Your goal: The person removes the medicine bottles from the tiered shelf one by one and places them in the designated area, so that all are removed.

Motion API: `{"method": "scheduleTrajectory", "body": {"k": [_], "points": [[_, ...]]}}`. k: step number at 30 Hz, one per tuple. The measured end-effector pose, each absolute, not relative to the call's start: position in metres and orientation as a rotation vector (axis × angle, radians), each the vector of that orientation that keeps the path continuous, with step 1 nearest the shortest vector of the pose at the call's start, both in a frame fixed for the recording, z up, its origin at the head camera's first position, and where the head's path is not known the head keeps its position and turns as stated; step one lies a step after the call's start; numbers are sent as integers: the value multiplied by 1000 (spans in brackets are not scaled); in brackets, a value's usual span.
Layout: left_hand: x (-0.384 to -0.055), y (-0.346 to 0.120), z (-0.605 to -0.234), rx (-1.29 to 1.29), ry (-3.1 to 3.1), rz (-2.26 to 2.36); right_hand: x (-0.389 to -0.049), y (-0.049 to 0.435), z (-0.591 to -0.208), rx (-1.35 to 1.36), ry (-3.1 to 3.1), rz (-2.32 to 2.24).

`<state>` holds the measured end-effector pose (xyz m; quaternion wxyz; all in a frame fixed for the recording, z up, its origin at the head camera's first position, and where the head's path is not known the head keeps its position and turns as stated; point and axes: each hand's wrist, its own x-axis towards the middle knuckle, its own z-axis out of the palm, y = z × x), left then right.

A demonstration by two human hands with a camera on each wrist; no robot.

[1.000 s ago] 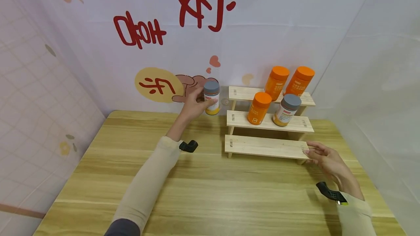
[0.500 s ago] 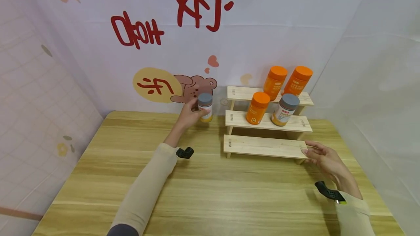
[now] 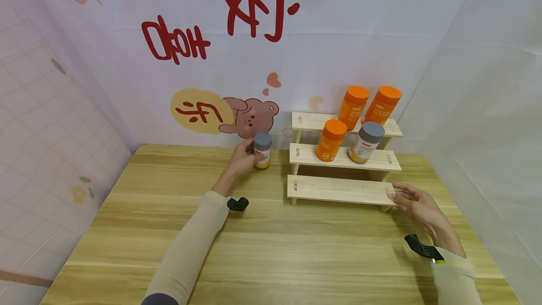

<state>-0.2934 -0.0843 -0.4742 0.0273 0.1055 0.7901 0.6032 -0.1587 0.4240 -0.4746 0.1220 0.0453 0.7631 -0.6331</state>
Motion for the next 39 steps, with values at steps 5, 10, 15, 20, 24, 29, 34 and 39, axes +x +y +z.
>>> {"method": "scheduleTrajectory", "body": {"k": [5,10,15,20,24,29,34,39], "points": [[-291,-84,-480,341,2440,1863,-159,423,-474,133,2233,-1840],[-290,-85,-483,376,2420,1860,-158,424,-474,137,2230,-1840],[-289,-88,-486,387,2397,1856,-157,424,-474,124,2207,-1869],[-288,-91,-486,390,2363,1854,-157,424,-476,100,2184,-1897],[-287,-93,-486,394,2327,1862,-157,424,-476,90,2181,-1901],[-286,-95,-479,354,2291,1886,-157,424,-474,98,2199,-1887],[-285,-98,-469,366,2286,1907,-157,423,-474,115,2212,-1875],[-285,-101,-458,398,2298,1926,-157,423,-475,119,2219,-1865]]}}
